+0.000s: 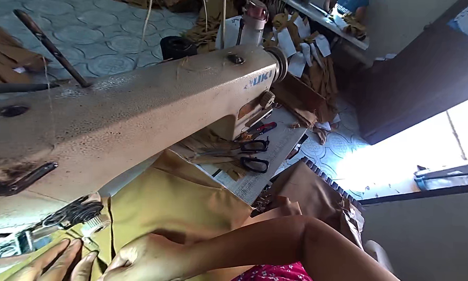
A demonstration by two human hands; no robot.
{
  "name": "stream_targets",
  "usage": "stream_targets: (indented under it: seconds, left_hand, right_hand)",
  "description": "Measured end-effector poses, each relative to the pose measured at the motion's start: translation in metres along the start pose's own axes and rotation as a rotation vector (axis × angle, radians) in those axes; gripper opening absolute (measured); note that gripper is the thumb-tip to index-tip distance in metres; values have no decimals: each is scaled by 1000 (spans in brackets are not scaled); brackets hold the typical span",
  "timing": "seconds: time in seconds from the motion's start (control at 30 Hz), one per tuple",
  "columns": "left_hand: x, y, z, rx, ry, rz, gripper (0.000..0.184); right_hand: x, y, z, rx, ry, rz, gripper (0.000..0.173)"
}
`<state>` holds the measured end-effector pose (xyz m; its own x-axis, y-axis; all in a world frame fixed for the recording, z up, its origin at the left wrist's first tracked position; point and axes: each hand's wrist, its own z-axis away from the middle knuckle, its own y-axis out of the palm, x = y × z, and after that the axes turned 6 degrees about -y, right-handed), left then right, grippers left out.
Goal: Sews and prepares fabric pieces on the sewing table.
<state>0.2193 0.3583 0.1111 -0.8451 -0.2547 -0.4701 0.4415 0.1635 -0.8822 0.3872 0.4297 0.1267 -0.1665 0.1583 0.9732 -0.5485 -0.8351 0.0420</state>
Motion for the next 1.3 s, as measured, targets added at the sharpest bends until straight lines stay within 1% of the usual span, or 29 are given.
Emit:
stream_targets:
  seconds: [0.43,0.53,0.63,0.67,0.7,0.73,0.77,0.87,0.9,0.97,1.03,1.2,1.3]
  left_hand:
    - [7,-3,-7,55,-39,-21,43]
    - [8,-5,-8,66,-44,-22,43]
    - [6,-6,-8,102,-15,5,47]
    - [4,-5,-6,97,9,31,48]
    - [2,-2,-2,51,34,51,47]
    - [1,3,3,-39,55,58,44]
    - [1,8,7,-116,51,53,42]
    - [3,18,10,-187,0,37,40]
    - [4,19,11,-196,0,25,40]
    - [0,18,14,-204,5,33,39]
    - [3,19,18,-197,-10,-11,43]
    - [-4,32,43,-161,8,-37,47]
    - [-20,40,58,-159,37,-18,44]
  right_hand:
    - [-1,1,-5,12,24,2,19]
    - [2,1,-5,21,79,-57,18]
    - [4,-2,-2,-8,144,-146,15]
    - [9,-6,5,9,121,-84,15]
    - [16,-12,14,53,60,42,21]
    - [24,-16,22,98,-28,192,26]
    - [28,-21,28,91,-128,339,27]
    - [5,-38,22,-182,-517,757,19]
    - [-5,-44,16,-203,-568,853,19]
    - [-24,-47,7,-160,-568,988,30]
    - [-44,-42,8,-131,-575,1125,41]
    - [-61,-29,46,-176,-547,1230,44]
    - [-67,-29,71,-205,-559,1282,45]
